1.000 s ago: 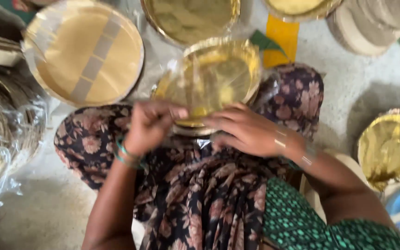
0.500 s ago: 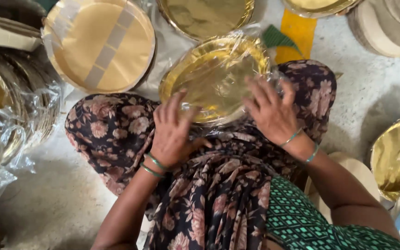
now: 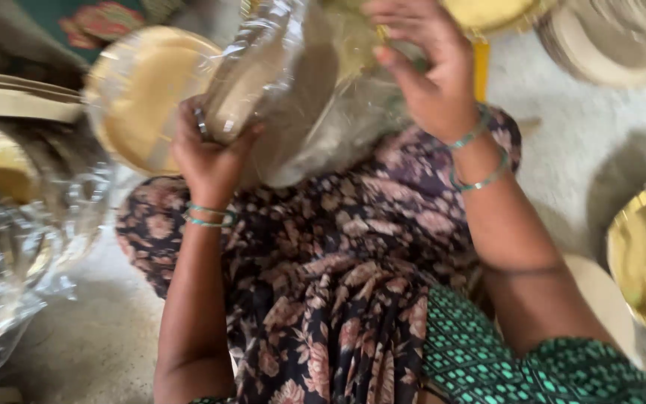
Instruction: The person takes gold-colored plates and places them inside clear plastic bags, sometimes stacking them or adding cardboard backing before sealing the bags by hand.
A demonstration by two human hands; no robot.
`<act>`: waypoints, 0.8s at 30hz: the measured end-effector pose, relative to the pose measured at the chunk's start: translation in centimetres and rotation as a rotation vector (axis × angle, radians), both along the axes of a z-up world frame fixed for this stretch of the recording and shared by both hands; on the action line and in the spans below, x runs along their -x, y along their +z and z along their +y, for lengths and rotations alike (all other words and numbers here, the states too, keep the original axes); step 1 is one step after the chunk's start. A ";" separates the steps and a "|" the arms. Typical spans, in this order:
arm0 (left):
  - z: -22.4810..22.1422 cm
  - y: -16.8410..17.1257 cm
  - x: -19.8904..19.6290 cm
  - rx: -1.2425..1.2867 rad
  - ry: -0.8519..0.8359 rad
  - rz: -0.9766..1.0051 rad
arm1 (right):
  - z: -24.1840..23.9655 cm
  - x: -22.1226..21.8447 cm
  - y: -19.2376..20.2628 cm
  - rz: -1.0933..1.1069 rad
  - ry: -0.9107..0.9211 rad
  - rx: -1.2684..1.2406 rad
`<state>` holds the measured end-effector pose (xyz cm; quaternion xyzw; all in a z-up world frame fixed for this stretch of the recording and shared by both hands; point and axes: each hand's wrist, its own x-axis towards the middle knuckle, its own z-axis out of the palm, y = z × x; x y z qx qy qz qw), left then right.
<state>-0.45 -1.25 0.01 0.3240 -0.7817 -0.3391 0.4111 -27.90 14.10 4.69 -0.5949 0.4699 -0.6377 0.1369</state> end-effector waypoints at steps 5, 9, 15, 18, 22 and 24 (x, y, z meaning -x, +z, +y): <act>-3.0 3.1 -4.9 -0.286 -0.095 0.301 | -0.7 -0.5 -5.7 0.077 -0.257 -0.294; -2.1 5.3 -6.5 -0.385 -0.160 0.293 | -2.1 -5.6 -5.5 0.428 -0.343 -0.180; 1.0 7.3 -8.0 -0.214 -0.333 0.050 | -3.7 -2.8 1.2 0.763 -0.260 -0.128; 2.6 10.9 -8.0 -0.154 -0.201 -0.183 | -5.0 -3.4 1.3 0.685 0.034 0.008; 3.0 10.6 -7.4 0.088 -0.153 -0.240 | -3.5 -6.4 5.3 0.113 0.238 0.002; 3.9 10.6 -6.9 0.334 -0.213 -0.231 | -2.7 -6.6 4.7 0.087 0.210 0.009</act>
